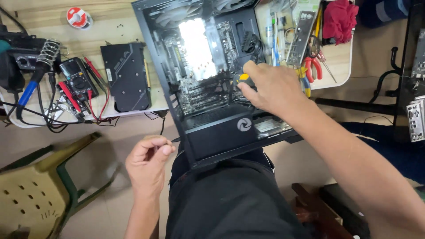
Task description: Repairing a desktop computer by manipulating internal components and using a screwdriver.
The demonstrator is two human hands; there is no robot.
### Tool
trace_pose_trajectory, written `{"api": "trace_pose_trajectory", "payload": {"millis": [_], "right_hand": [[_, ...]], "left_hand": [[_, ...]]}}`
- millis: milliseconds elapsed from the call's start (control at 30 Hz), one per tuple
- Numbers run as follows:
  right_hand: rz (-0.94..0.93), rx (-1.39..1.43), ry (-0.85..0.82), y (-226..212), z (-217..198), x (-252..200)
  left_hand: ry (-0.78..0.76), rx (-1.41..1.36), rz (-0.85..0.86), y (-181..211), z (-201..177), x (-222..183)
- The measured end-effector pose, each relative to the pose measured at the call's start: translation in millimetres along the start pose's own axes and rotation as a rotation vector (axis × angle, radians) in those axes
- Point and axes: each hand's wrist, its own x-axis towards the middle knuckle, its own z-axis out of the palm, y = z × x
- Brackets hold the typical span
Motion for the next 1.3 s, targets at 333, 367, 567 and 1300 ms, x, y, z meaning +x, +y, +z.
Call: {"api": "trace_pose_trajectory", "payload": {"millis": [333,367,567,1300], "right_hand": [[0.185,0.284,0.166,76,-29,-173],[0.182,0.398,0.323,88,-15,-207],[0.108,0.961,0.337,55,17,-237],[0.111,1.262,0.029,77,12,-188]], "left_hand": [[0.059,-0.175,-0.161,0,88,-41],[0.04,-0.212,-0.199,-1,96,-45],[0.094,-0.314,-0.348,-14,125,-59],[0.072,-0.2,-0.513,-11,114,-47]]}}
